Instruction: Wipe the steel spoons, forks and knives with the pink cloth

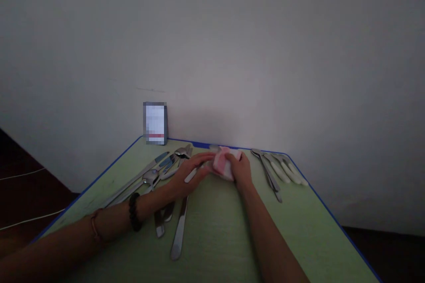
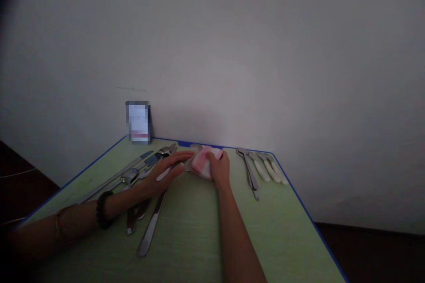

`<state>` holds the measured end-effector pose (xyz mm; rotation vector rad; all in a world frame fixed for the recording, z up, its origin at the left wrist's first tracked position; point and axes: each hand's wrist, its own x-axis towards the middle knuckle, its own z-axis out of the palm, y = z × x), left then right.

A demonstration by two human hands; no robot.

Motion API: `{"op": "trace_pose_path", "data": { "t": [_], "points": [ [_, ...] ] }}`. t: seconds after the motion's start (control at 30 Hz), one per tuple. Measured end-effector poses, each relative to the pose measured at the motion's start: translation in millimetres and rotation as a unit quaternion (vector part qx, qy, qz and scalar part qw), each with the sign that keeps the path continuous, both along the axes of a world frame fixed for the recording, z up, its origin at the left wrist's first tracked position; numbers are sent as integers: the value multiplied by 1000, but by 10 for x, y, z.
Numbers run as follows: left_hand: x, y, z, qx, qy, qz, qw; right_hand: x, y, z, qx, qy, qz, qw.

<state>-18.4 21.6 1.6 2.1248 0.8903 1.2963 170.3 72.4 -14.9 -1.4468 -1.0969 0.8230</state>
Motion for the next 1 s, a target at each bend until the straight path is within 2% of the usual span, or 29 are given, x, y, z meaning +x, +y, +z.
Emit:
{"op": "trace_pose_path", "data": {
  "t": [0.17,0.3,0.37,0.47,0.57,0.63,0.93,1.0],
  "points": [
    [-2,-27,-64,73,63,-31,995,-91,-2,-40,35,101,45,993],
    [61,-98,-123,46,105,-6,993,-30,8,-41,37,151,94,983],
    [75,-116,-134,45,125,-15,991,-17,-6,-16,18,187,132,973],
    [66,-115,-120,76,152,-21,985,-48,-53,38,-13,257,214,942],
    [51,-106,-100,124,165,-7,979,-96,-97,70,-56,318,306,896],
    [50,-101,-103,149,187,-13,971,-109,-111,69,-77,347,338,871],
    [68,-69,-163,165,234,-36,957,-78,-113,69,-89,416,298,854],
    [59,-77,-154,154,235,-61,958,-90,-119,66,-90,406,287,863]
  ]
}}
